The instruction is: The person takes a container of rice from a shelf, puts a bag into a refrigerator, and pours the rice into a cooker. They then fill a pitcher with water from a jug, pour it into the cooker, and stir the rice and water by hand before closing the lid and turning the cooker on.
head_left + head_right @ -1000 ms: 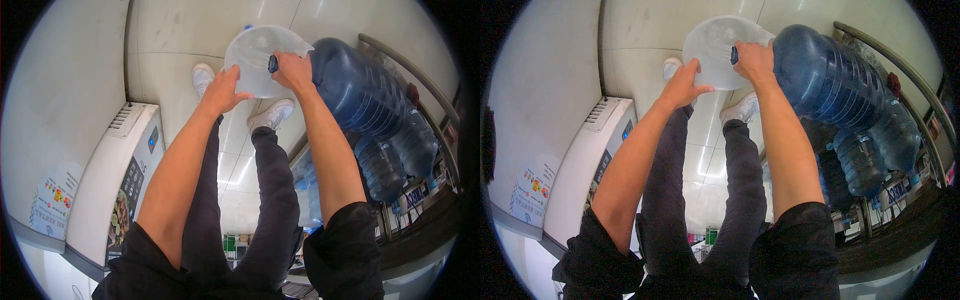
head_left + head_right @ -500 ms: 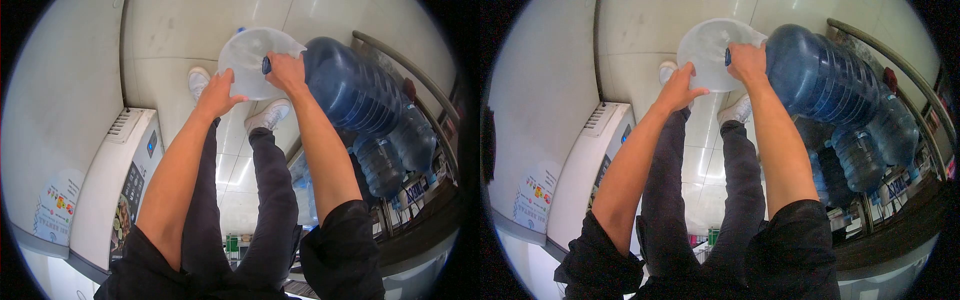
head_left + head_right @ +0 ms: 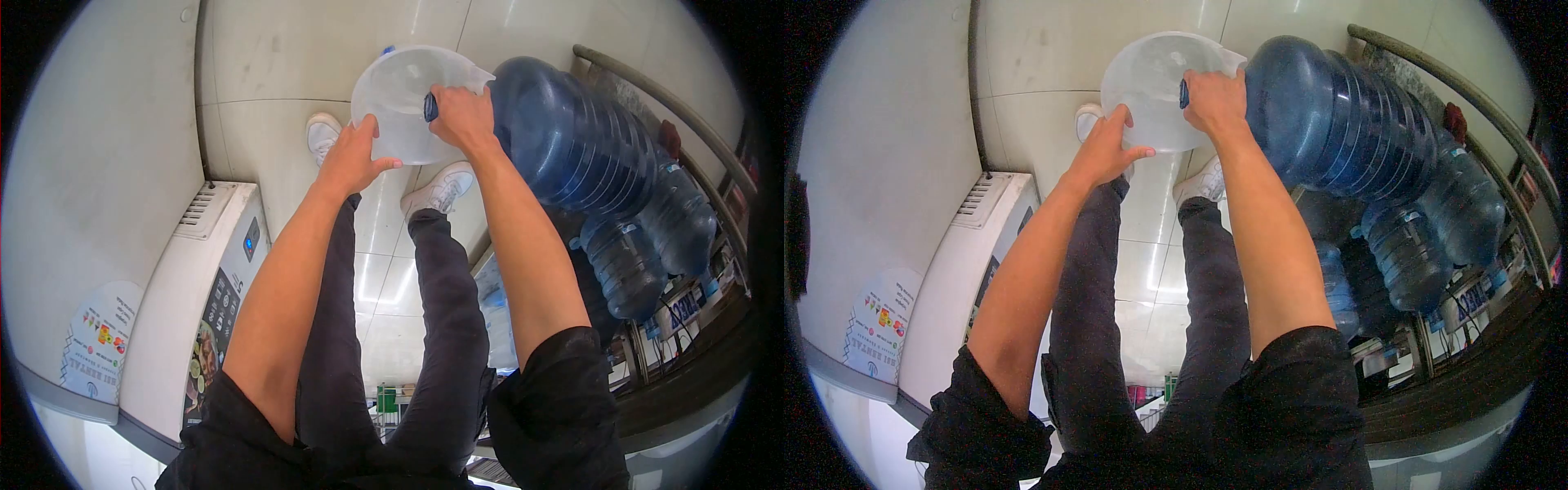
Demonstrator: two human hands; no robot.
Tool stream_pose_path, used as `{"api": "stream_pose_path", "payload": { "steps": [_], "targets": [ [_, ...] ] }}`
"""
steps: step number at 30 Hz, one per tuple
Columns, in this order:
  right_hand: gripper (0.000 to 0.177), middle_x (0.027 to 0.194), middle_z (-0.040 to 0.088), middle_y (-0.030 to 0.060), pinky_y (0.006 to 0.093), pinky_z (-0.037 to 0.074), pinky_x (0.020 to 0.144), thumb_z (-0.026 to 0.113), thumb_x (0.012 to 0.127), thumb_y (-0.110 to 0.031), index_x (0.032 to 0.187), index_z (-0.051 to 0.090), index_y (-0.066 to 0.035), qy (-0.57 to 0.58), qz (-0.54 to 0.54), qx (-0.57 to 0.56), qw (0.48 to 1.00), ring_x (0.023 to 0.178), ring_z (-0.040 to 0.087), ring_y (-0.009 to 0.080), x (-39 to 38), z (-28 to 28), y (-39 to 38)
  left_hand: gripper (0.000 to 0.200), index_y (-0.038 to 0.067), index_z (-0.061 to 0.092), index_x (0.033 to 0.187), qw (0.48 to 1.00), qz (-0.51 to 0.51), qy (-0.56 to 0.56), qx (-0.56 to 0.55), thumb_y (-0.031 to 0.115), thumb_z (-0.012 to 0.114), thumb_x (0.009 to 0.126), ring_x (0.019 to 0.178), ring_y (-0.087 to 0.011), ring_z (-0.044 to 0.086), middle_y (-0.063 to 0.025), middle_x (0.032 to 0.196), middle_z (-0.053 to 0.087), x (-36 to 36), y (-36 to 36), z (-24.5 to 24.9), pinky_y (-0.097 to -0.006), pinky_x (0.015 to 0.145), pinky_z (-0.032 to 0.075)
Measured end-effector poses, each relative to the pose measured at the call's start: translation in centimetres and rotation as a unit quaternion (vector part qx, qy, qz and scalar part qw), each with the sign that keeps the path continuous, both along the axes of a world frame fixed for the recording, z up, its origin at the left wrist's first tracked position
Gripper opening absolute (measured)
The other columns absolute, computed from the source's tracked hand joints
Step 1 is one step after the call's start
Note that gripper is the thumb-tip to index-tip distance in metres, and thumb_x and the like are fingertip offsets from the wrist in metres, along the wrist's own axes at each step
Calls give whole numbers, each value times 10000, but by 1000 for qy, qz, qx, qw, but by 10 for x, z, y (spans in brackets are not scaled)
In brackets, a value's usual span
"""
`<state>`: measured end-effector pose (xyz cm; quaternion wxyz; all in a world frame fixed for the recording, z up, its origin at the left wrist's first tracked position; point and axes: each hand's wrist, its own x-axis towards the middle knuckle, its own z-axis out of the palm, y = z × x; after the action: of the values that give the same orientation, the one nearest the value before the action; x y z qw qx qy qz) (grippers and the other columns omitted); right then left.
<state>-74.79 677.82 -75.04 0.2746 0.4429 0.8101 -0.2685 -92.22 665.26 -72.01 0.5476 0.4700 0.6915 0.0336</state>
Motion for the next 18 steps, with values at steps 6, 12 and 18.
{"api": "stream_pose_path", "payload": {
  "steps": [6, 12, 18],
  "targets": [
    [347, 897, 691, 94, 583, 388, 976, 649, 667, -123, 1013, 649, -149, 3, -1, 5, 1000, 930, 658, 297, 1, -1, -1, 640, 33, 451, 1083, 1000, -4, 2, -5, 372, 832, 695, 1026, -370, 539, -162, 1061, 597, 0, 1, -1, -469, 854, 456],
    [327, 903, 692, 94, 589, 382, 979, 654, 667, -134, 994, 643, -144, 10, -5, 12, 1000, 931, 659, 299, 2, -3, -1, 622, 28, 438, 1061, 999, 5, -10, 37, 358, 831, 709, 961, -439, 557, -237, 997, 593, 0, -3, -3, -476, 806, 445],
    [344, 891, 691, 95, 586, 398, 959, 670, 663, -156, 1006, 641, -146, 18, -1, 22, 1000, 916, 661, 300, 2, -4, -2, 638, 23, 446, 1067, 1000, 1, -7, 30, 367, 833, 695, 991, -409, 549, -199, 1025, 599, -1, -3, -5, -476, 832, 451]
  ]
}}
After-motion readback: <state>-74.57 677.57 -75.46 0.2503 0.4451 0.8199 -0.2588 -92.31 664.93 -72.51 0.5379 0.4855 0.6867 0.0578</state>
